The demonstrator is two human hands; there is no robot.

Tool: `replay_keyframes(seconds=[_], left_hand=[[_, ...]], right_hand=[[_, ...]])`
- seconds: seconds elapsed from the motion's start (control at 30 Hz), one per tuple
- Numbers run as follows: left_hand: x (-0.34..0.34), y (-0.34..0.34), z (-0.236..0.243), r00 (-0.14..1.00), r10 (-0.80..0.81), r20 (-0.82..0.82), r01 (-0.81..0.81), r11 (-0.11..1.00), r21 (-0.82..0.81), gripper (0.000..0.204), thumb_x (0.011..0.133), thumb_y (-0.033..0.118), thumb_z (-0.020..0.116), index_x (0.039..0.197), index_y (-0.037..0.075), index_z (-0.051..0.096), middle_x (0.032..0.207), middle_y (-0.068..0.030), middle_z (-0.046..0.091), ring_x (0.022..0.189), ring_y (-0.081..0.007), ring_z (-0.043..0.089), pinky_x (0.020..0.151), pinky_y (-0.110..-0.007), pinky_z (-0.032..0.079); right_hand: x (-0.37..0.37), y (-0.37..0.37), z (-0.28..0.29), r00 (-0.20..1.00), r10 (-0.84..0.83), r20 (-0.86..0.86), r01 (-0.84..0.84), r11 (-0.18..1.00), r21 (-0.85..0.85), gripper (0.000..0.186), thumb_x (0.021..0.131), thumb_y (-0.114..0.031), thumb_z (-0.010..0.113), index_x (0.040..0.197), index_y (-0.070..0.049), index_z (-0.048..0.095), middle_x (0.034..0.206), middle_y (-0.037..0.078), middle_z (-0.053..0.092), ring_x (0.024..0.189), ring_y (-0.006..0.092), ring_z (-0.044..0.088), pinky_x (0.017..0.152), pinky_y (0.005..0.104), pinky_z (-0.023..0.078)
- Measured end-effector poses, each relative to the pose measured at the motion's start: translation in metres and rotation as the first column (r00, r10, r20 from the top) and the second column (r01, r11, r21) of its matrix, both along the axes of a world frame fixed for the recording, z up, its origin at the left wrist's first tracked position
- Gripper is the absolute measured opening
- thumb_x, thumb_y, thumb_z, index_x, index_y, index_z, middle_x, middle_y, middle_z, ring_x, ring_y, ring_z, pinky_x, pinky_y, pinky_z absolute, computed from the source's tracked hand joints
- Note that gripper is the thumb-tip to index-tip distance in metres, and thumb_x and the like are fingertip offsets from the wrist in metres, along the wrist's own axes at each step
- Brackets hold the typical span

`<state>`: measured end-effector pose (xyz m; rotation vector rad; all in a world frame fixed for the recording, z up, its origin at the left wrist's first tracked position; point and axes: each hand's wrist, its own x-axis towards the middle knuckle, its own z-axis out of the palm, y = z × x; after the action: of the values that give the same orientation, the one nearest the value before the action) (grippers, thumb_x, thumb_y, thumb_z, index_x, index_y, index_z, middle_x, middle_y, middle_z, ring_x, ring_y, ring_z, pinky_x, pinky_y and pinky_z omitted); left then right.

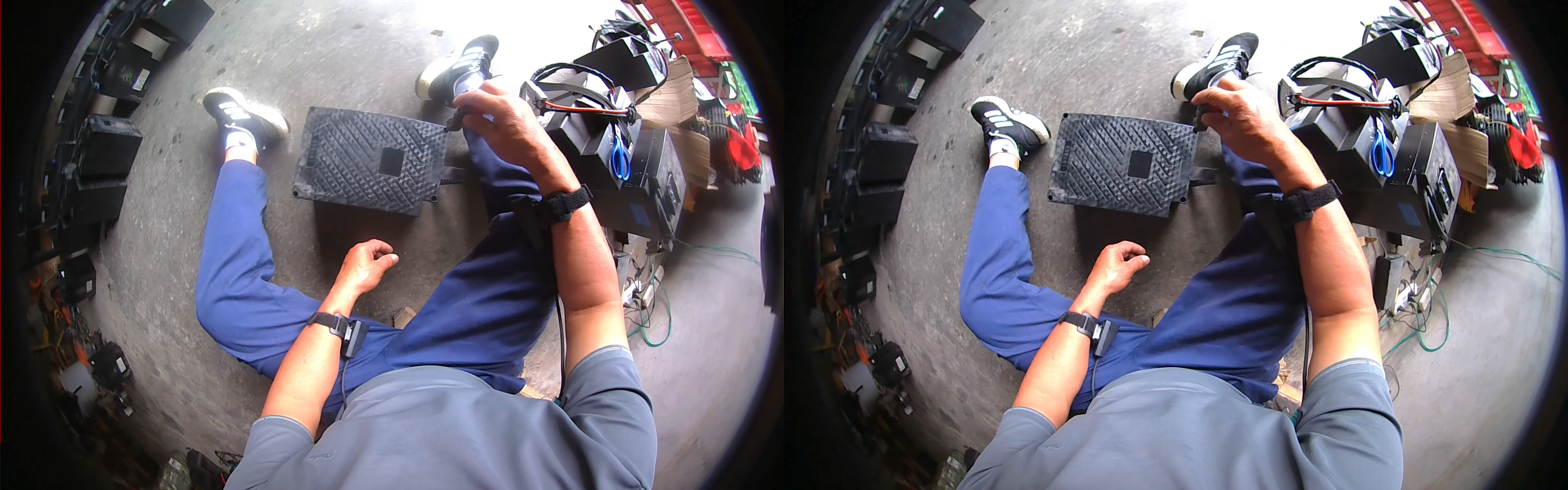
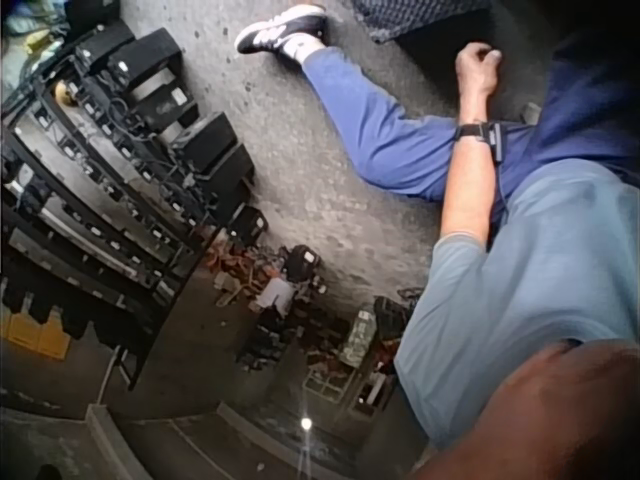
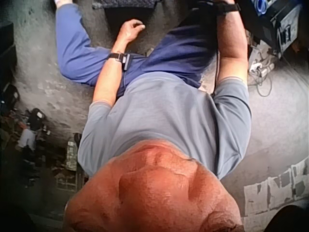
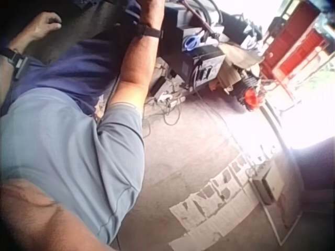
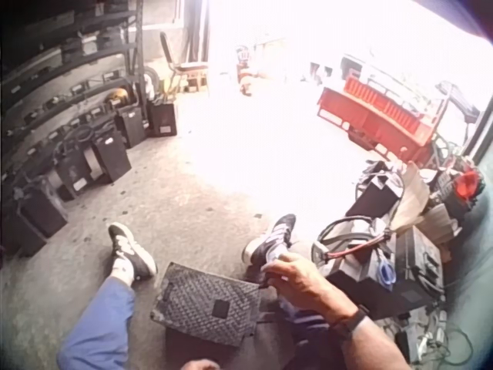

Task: Disassembling or repairing a black plastic motorcycle component using a screwdriver while sitting on the floor.

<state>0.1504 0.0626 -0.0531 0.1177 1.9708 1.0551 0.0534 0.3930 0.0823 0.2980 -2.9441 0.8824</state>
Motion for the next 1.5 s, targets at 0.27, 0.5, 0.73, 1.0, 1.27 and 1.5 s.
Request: replay_keyframes(seconds=[0.27, 0.5, 0.73, 1.0, 1.27, 1.5], left_hand=[[0.003, -0.007, -0.016, 0.998, -0.018, -0.059, 0.022, 0.996, 0.081, 0.024, 0.087, 0.019, 0.072, 0.103, 0.001, 0.071, 0.088, -0.0075, 0.072, 0.081, -0.0141, 0.065, 0.072, -0.031, 0.052], [0.004, -0.005, -0.011, 0.999, 0.053, 0.005, -0.053, 0.997, 0.062, 0.027, 0.082, 0.018, 0.074, 0.1, -0.001, 0.072, 0.083, -0.01, 0.072, 0.076, -0.0158, 0.067, 0.07, -0.031, 0.053], [0.005, -0.012, -0.018, 0.999, 0.047, -0.016, -0.046, 0.997, 0.059, 0.028, 0.083, 0.021, 0.074, 0.101, 0.0, 0.072, 0.085, -0.0109, 0.073, 0.078, -0.0181, 0.069, 0.073, -0.032, 0.054], [0.003, -0.001, -0.008, 0.998, 0.001, -0.065, 0.002, 0.999, 0.046, 0.028, 0.084, 0.024, 0.073, 0.102, 0.002, 0.072, 0.087, -0.0116, 0.073, 0.08, -0.0193, 0.069, 0.073, -0.033, 0.053], [0.002, -0.004, -0.006, 0.999, 0.015, -0.033, -0.015, 1.0, 0.006, 0.03, 0.084, 0.024, 0.072, 0.103, 0.001, 0.072, 0.087, -0.0113, 0.072, 0.079, -0.0192, 0.068, 0.072, -0.033, 0.053], [0.003, -0.004, -0.007, 1.0, 0.022, -0.012, -0.021, 1.0, 0.019, 0.027, 0.086, 0.019, 0.073, 0.105, -0.001, 0.07, 0.088, -0.0071, 0.071, 0.079, -0.0136, 0.065, 0.071, -0.029, 0.052]], right_hand=[[0.006, -0.006, -0.009, 0.998, -0.052, -0.044, 0.045, 0.989, -0.143, 0.052, 0.076, -0.007, 0.077, 0.125, -0.012, 0.059, 0.098, 0.011, 0.062, 0.098, 0.0309, 0.06, 0.085, 0.0436, 0.051], [0.003, -0.003, -0.015, 0.989, -0.036, -0.146, 0.016, 0.99, -0.14, 0.027, 0.081, -0.005, 0.073, 0.106, -0.009, 0.064, 0.095, 0.012, 0.059, 0.091, 0.0318, 0.061, 0.078, 0.042, 0.051], [0.002, -0.009, -0.014, 0.985, -0.113, -0.133, 0.098, 0.989, -0.111, 0.035, 0.078, -0.014, 0.08, 0.108, -0.01, 0.062, 0.091, 0.011, 0.061, 0.085, 0.0324, 0.062, 0.073, 0.0424, 0.052], [0.005, -0.002, -0.01, 0.988, -0.153, -0.033, 0.146, 0.975, -0.165, 0.045, 0.079, -0.006, 0.076, 0.122, -0.01, 0.062, 0.094, 0.011, 0.06, 0.095, 0.0266, 0.06, 0.084, 0.0366, 0.05], [0.002, -0.006, -0.007, 0.988, -0.154, -0.005, 0.152, 0.979, -0.138, 0.049, 0.08, -0.006, 0.074, 0.126, -0.013, 0.06, 0.102, 0.009, 0.06, 0.095, 0.0228, 0.06, 0.087, 0.0346, 0.051], [0.005, -0.013, -0.003, 0.99, -0.134, -0.048, 0.115, 0.95, -0.29, 0.054, 0.078, -0.019, 0.083, 0.126, -0.01, 0.06, 0.099, 0.009, 0.06, 0.094, 0.0216, 0.06, 0.084, 0.0362, 0.052]])
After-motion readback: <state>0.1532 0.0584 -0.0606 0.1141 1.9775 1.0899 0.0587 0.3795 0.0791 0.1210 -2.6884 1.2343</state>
